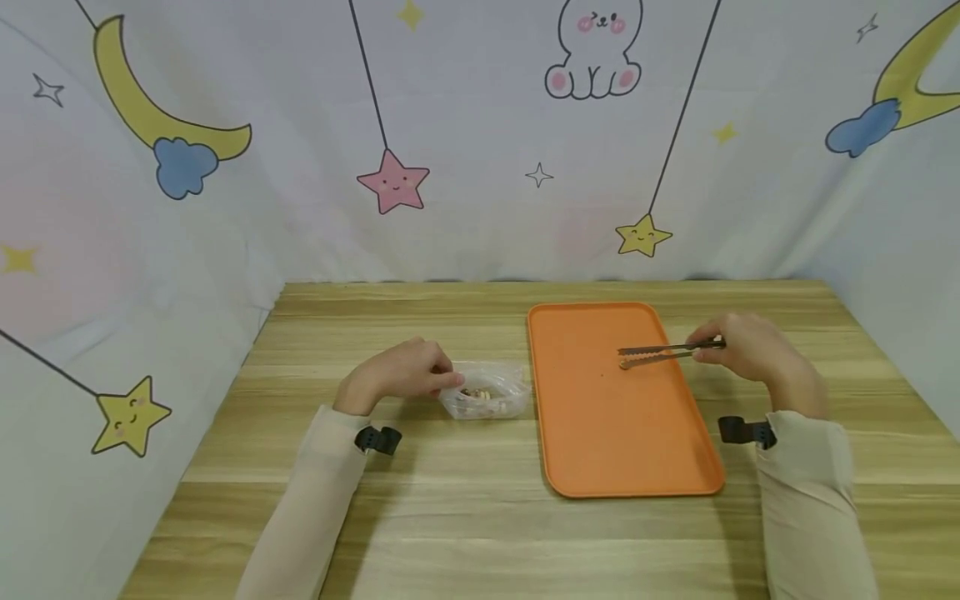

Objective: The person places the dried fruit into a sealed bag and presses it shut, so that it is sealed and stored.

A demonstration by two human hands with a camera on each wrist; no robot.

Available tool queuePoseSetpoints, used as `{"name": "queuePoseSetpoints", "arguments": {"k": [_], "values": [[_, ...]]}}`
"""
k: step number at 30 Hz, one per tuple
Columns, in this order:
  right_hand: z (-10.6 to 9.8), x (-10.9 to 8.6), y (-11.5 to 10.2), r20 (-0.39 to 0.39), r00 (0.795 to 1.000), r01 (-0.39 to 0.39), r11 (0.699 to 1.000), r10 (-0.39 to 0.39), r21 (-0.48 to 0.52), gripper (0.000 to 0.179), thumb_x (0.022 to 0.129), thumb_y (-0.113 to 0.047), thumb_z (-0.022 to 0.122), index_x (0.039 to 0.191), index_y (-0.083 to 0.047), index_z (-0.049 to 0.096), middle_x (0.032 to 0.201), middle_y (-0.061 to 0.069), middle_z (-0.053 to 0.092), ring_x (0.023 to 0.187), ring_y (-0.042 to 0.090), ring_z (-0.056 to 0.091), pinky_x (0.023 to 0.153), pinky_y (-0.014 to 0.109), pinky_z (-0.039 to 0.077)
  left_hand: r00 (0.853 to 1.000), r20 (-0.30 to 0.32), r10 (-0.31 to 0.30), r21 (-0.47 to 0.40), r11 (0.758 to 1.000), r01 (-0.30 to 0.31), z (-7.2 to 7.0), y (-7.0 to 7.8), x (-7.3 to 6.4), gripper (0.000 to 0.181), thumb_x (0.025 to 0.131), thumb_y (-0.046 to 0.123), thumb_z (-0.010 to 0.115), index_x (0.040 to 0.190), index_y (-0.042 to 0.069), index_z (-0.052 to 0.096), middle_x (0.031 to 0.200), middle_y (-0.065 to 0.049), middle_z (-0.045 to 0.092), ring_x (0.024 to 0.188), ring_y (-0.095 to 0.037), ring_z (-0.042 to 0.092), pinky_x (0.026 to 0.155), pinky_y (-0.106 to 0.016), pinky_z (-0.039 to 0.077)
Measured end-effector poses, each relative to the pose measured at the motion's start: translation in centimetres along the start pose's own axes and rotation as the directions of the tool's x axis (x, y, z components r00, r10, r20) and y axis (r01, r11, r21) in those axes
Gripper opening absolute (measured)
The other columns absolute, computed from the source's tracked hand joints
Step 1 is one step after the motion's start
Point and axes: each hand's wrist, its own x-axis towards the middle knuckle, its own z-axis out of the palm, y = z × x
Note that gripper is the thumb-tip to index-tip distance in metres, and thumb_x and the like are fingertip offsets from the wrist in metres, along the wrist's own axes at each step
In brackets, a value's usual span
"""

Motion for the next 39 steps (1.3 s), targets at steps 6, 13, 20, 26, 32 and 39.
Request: {"name": "queuePoseSetpoints", "arguments": {"k": [6, 13, 20, 26, 32, 39], "values": [[0.5, 0.2, 0.6, 0.007, 1.000, -0.019, 1.000, 0.019, 0.003, 0.021, 0.091, -0.014, 0.073, 0.110, -0.004, 0.076, 0.116, 0.021, 0.069, 0.108, 0.048, 0.059, 0.087, 0.062, 0.045, 1.000, 0.002, 0.001, -0.002, 1.000, -0.001, 0.0, 0.1, 0.0, 0.031, 0.103, 0.031, 0.059, 0.082, 0.016, 0.075, 0.059, 0.001, 0.057, 0.049, -0.009, 0.036, 0.054, -0.027, 0.035], [0.8, 0.6, 0.4, -0.001, 1.000, 0.005, 1.000, -0.005, 0.014, 0.016, 0.091, -0.012, 0.074, 0.105, -0.005, 0.077, 0.106, 0.017, 0.072, 0.099, 0.042, 0.064, 0.081, 0.057, 0.049, 1.000, 0.006, -0.002, -0.005, 1.000, 0.002, -0.1, 0.1, -0.1, 0.031, 0.103, 0.031, 0.058, 0.081, 0.016, 0.075, 0.059, 0.003, 0.055, 0.049, -0.009, 0.036, 0.054, -0.027, 0.035], [0.6, 0.8, -1.1, -0.034, 0.998, 0.062, 0.998, -0.062, 0.016, 0.018, 0.093, -0.014, 0.072, 0.108, -0.007, 0.077, 0.109, 0.015, 0.073, 0.100, 0.037, 0.066, 0.082, 0.054, 0.050, 1.000, 0.005, -0.003, -0.004, 1.000, 0.003, 0.0, 0.1, -0.1, 0.032, 0.103, 0.031, 0.059, 0.080, 0.015, 0.074, 0.058, 0.001, 0.056, 0.048, -0.009, 0.036, 0.054, -0.027, 0.035], [-0.2, 0.9, -4.2, -0.094, 0.990, 0.106, 0.994, -0.109, -0.027, 0.018, 0.094, -0.015, 0.071, 0.110, -0.008, 0.077, 0.111, 0.015, 0.072, 0.100, 0.035, 0.066, 0.082, 0.053, 0.050, 1.000, 0.005, 0.000, -0.008, 1.000, 0.000, 0.0, 0.1, -0.1, 0.032, 0.103, 0.031, 0.058, 0.081, 0.015, 0.074, 0.058, 0.000, 0.056, 0.048, -0.009, 0.035, 0.054, -0.027, 0.034], [-0.4, 1.0, -7.5, -0.204, 0.950, 0.224, 0.971, -0.237, -0.088, 0.013, 0.091, -0.014, 0.074, 0.103, -0.011, 0.078, 0.094, 0.003, 0.071, 0.071, 0.018, 0.060, 0.063, 0.038, 0.047, 1.000, 0.005, 0.014, -0.005, 1.000, -0.014, 0.0, 0.1, -0.1, 0.034, 0.103, 0.031, 0.058, 0.078, 0.015, 0.074, 0.056, 0.004, 0.051, 0.047, -0.009, 0.034, 0.054, -0.027, 0.034], [0.6, 1.8, -10.9, -0.334, 0.869, 0.348, 0.931, -0.365, -0.111, 0.012, 0.090, -0.014, 0.075, 0.102, -0.013, 0.079, 0.091, -0.002, 0.069, 0.066, 0.011, 0.055, 0.062, 0.033, 0.041, 1.000, 0.010, 0.011, 0.002, 1.000, -0.011, 0.1, 0.1, 0.1, 0.035, 0.103, 0.031, 0.058, 0.076, 0.014, 0.073, 0.055, 0.005, 0.051, 0.047, -0.009, 0.034, 0.054, -0.027, 0.033]]}}
